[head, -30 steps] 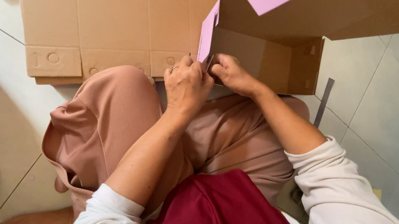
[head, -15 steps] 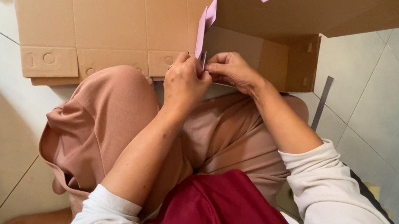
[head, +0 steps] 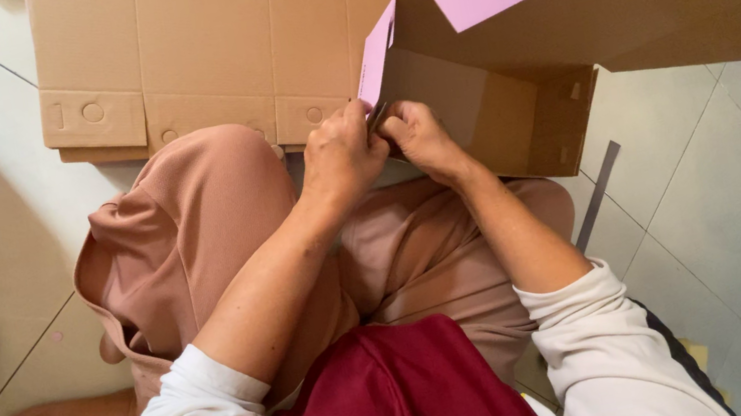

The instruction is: The person sits on the floor and assembles a pink shoebox from a flat cardboard sheet. They fold the cardboard along pre-scored lines, tuck in the side flaps, and secure the box shape by hand.

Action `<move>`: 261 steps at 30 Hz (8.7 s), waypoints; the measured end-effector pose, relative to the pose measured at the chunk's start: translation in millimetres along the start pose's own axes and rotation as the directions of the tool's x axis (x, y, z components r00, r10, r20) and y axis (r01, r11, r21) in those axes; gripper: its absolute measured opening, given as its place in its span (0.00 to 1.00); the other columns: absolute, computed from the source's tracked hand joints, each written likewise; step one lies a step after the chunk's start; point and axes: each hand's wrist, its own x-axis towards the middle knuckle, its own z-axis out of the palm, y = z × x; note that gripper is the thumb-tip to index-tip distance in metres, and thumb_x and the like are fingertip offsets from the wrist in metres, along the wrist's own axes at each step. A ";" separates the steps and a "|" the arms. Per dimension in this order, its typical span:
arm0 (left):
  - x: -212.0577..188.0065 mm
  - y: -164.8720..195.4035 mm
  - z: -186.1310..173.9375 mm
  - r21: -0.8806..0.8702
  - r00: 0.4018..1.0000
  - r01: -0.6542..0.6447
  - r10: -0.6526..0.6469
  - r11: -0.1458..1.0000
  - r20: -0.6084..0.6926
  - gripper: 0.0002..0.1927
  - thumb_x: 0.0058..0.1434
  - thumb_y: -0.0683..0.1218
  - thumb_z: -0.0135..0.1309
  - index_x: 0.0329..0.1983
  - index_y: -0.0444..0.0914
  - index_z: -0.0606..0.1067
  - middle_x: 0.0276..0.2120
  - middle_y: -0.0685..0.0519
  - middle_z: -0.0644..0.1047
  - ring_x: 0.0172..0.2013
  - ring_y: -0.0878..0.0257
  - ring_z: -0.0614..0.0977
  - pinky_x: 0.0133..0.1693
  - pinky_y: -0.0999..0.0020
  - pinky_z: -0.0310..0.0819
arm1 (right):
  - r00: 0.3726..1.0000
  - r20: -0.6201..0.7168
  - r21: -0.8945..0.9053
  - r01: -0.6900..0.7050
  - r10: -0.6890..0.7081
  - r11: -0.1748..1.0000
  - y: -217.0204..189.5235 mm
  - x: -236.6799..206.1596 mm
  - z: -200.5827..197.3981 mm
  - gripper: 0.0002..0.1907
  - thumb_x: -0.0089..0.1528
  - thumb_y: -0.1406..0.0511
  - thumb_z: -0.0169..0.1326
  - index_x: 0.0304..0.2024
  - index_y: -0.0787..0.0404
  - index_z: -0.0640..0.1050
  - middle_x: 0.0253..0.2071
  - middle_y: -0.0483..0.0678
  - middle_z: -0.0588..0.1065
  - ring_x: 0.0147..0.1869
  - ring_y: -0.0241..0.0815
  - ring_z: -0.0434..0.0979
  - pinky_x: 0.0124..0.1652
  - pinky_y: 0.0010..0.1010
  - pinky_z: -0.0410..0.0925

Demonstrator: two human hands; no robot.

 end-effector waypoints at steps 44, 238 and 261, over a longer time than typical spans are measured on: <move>81.5 11.8 -4.2 0.128 0.966 0.231 -0.244 0.964 0.092 0.07 0.50 0.42 0.58 0.30 0.33 0.77 0.30 0.37 0.80 0.35 0.37 0.82 0.38 0.44 0.76 | 0.991 0.003 -0.472 0.119 -0.133 0.874 -89.8 -4.7 -21.8 0.12 0.63 0.68 0.55 0.48 0.64 0.81 0.43 0.47 0.83 0.47 0.35 0.82 0.48 0.28 0.74; -21.3 170.8 -187.0 -0.285 0.773 -0.606 0.634 0.742 0.007 0.11 0.57 0.37 0.62 0.43 0.40 0.80 0.39 0.55 0.77 0.49 0.52 0.76 0.63 0.54 0.69 | 0.981 0.147 0.033 0.122 -0.126 0.992 -178.4 -176.8 -23.0 0.21 0.66 0.66 0.58 0.60 0.69 0.75 0.52 0.52 0.77 0.54 0.42 0.76 0.49 0.36 0.72; 13.8 154.7 -156.1 -0.422 0.993 -0.104 0.115 0.900 0.000 0.19 0.63 0.41 0.64 0.54 0.38 0.71 0.32 0.52 0.75 0.27 0.66 0.79 0.31 0.72 0.77 | 0.803 0.233 -0.628 0.555 -0.548 0.546 -213.4 -174.6 -6.7 0.08 0.59 0.71 0.62 0.41 0.64 0.80 0.45 0.52 0.77 0.46 0.48 0.82 0.43 0.34 0.74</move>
